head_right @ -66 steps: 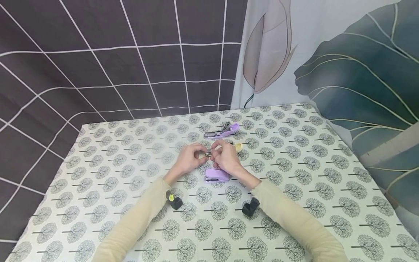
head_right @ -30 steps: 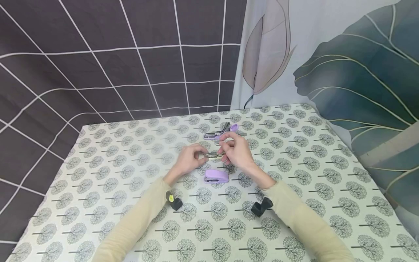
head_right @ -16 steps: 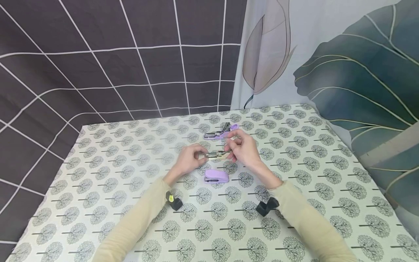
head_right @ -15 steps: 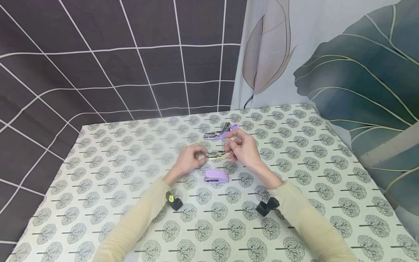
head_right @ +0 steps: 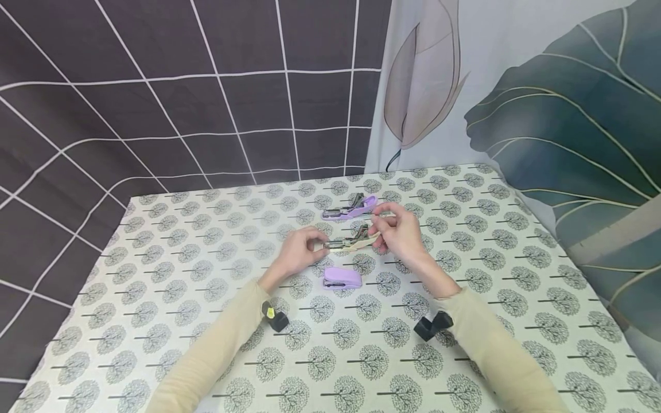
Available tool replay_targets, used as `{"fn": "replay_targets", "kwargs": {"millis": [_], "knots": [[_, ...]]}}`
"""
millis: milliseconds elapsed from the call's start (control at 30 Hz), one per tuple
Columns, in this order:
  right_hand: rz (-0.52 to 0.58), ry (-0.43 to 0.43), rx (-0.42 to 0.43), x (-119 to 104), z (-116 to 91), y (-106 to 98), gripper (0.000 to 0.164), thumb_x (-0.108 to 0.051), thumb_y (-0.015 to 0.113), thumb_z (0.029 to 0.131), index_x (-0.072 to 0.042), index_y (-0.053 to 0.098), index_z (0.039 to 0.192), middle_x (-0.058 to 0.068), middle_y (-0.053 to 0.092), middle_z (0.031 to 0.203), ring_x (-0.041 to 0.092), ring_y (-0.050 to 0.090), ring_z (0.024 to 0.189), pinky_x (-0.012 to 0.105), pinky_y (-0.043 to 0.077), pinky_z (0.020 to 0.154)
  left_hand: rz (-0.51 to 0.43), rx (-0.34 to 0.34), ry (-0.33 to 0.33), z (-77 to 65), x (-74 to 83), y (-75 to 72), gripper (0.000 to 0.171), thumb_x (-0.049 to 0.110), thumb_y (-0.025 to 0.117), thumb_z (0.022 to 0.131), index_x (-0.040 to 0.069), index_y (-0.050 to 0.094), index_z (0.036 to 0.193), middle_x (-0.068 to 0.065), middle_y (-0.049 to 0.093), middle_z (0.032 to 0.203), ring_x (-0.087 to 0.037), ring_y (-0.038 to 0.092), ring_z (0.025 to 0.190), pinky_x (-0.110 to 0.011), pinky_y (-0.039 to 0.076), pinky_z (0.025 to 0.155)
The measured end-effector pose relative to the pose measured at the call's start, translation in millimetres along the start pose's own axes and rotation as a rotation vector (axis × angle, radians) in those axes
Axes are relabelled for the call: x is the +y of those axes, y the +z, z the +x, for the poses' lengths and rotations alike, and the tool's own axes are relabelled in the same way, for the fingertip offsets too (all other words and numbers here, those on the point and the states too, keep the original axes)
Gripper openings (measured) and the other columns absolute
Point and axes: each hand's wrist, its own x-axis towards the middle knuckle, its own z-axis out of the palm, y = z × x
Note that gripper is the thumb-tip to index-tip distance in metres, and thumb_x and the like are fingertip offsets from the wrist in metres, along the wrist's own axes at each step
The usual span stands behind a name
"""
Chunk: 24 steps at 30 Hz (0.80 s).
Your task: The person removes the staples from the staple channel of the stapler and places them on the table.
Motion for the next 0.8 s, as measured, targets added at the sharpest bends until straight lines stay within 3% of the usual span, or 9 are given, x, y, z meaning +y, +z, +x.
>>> {"fn": "replay_targets", "kwargs": {"millis": [400,633,800], "knots": [[0.028,0.056,0.042,6,-1,-17,0.022,-0.008,0.057,0.102,-0.002,0.052,0.122,0.012,0.069,0.085,0.015,0.063,0.06,0.033,0.057,0.057,0.008,-0.01,-0.011,1.0,0.6,0.1,0.023,0.019,0.083,0.081,0.014,0.075,0.103,0.008,0.065,0.086,-0.006,0.05,0.064,-0.027,0.041,0.067],[0.031,0.067,0.056,10,-3,-26,0.024,-0.009,0.057,0.102,0.0,0.051,0.123,0.012,0.069,0.085,0.015,0.063,0.06,0.03,0.056,0.056,0.002,-0.014,-0.014,0.5,1.3,-0.3,0.023,0.018,0.083,0.082,0.013,0.075,0.103,0.007,0.065,0.086,-0.007,0.05,0.064,-0.027,0.041,0.068],[0.037,0.069,0.065,15,-4,-32,0.014,-0.009,0.056,0.102,-0.008,0.054,0.116,0.016,0.07,0.088,0.014,0.063,0.061,0.029,0.056,0.057,0.005,-0.004,-0.005,0.2,0.9,-0.7,0.023,0.018,0.083,0.081,0.013,0.076,0.103,0.007,0.065,0.084,-0.006,0.049,0.063,-0.027,0.04,0.067]]}}
